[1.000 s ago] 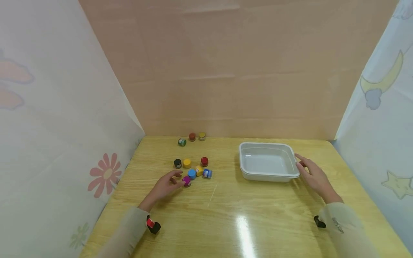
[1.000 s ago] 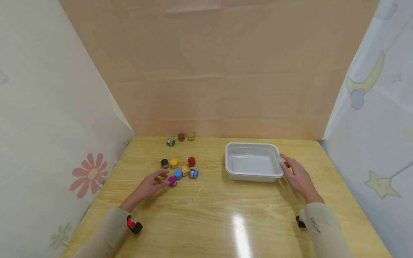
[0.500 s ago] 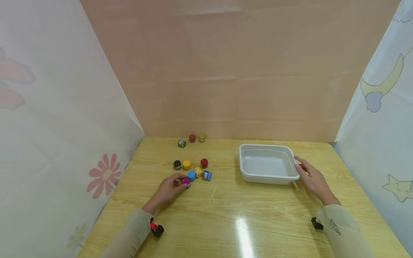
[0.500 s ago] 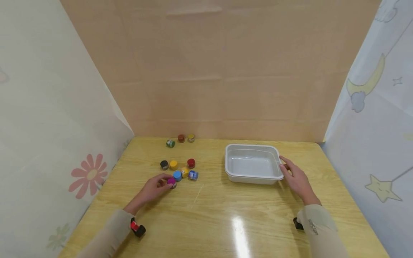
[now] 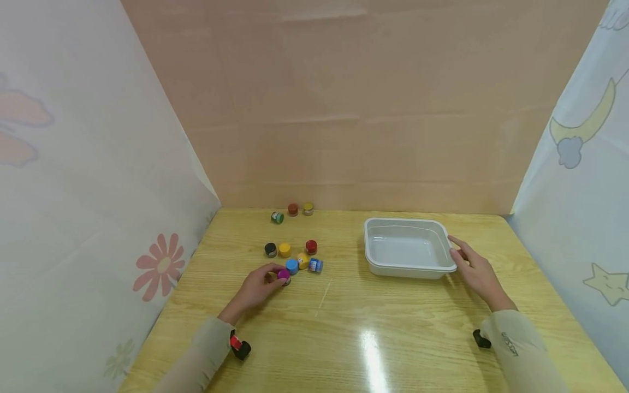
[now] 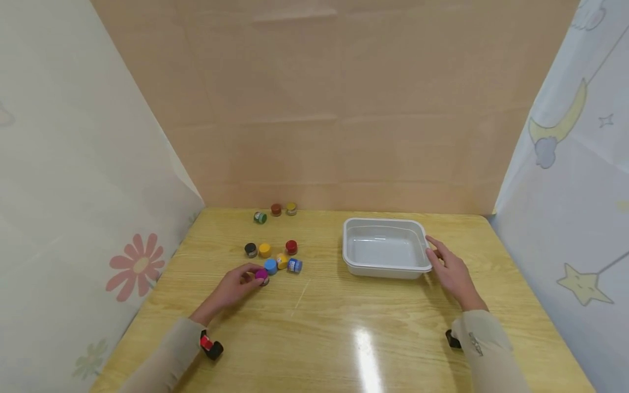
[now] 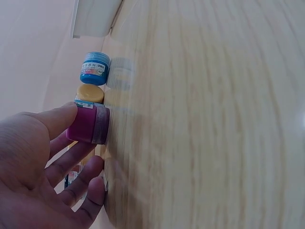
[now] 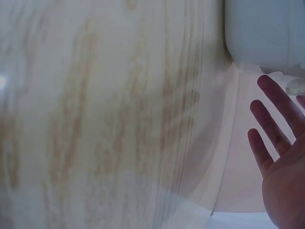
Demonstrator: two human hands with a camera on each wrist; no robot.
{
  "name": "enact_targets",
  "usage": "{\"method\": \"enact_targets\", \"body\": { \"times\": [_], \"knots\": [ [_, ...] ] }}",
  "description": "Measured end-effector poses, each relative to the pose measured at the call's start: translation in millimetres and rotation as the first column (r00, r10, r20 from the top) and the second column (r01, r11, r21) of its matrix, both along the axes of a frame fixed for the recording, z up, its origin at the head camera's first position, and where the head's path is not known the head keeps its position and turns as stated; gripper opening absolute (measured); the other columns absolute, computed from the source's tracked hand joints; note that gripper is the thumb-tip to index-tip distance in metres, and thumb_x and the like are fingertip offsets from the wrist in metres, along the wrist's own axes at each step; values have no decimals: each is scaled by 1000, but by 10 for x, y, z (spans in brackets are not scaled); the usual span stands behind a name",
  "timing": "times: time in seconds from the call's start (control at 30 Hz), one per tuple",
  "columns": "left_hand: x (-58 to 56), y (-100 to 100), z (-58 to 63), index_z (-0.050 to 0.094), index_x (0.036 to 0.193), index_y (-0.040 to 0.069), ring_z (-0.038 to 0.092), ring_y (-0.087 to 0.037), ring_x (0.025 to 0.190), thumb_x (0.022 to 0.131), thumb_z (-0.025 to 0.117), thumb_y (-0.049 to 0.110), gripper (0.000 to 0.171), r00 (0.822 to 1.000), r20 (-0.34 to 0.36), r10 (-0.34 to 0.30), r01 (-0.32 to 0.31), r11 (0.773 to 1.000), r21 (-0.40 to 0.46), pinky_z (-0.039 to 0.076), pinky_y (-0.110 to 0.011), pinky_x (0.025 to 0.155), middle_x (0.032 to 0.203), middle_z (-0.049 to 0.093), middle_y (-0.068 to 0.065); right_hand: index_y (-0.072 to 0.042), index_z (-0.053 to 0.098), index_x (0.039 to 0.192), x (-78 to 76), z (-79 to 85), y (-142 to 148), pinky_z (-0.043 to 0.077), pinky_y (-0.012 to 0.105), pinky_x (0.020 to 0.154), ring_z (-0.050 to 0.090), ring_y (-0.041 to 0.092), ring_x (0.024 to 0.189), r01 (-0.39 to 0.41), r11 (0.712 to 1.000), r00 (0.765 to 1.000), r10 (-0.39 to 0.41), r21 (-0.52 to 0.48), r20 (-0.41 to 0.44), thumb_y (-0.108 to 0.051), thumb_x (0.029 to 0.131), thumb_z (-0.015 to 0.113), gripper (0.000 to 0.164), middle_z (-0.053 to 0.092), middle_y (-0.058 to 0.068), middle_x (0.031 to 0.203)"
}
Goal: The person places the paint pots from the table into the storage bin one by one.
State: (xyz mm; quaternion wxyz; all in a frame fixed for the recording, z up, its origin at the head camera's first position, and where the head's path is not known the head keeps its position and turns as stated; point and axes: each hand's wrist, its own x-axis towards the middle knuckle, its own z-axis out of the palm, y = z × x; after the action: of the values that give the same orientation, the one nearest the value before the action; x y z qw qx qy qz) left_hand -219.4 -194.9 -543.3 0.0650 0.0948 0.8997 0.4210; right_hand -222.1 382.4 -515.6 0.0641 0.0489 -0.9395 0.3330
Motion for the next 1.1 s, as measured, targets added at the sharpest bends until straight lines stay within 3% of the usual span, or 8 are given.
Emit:
{"method": "enact_targets", "body": {
  "times": [0.5, 0.73, 0.97, 1.1],
  "knots": [
    [-2, 12, 11, 71, 121, 25, 64, -10, 95, 99, 72, 26, 22, 1000, -15, 4, -4, 999, 39, 54, -33, 85, 112, 71, 6, -10, 34, 162, 18, 26, -12, 47, 65, 88, 60, 53, 118, 3, 1000, 1000, -3, -18, 0, -37, 113, 38, 56, 65, 33, 126],
    [35, 100, 223, 70, 124, 20, 67, -15, 95, 100, 70, 25, 24, 1000, -2, 31, -31, 993, 118, 59, -33, 83, 120, 71, -1, -10, 33, 162, 29, 57, -12, 47, 67, 89, 59, 53, 119, -6, 1000, 1000, 6, -24, 8, -37, 113, 38, 56, 65, 34, 126],
    [6, 213, 381, 66, 128, 18, 72, -21, 96, 102, 67, 32, 29, 1000, -21, 5, 0, 980, 198, 60, -33, 79, 124, 69, -6, -10, 33, 162, 17, 45, 7, 48, 65, 89, 59, 53, 118, -8, 1000, 1000, 8, -30, 15, -37, 113, 38, 56, 64, 34, 126],
    [-24, 286, 431, 63, 132, 18, 72, -23, 102, 103, 65, 32, 32, 1000, -11, 3, 0, 954, 299, 60, -43, 88, 128, 66, -9, -11, 32, 163, 1, 22, 6, 48, 65, 90, 59, 52, 119, -7, 999, 1000, 8, -35, 30, -38, 113, 37, 57, 64, 34, 128]
  ]
}}
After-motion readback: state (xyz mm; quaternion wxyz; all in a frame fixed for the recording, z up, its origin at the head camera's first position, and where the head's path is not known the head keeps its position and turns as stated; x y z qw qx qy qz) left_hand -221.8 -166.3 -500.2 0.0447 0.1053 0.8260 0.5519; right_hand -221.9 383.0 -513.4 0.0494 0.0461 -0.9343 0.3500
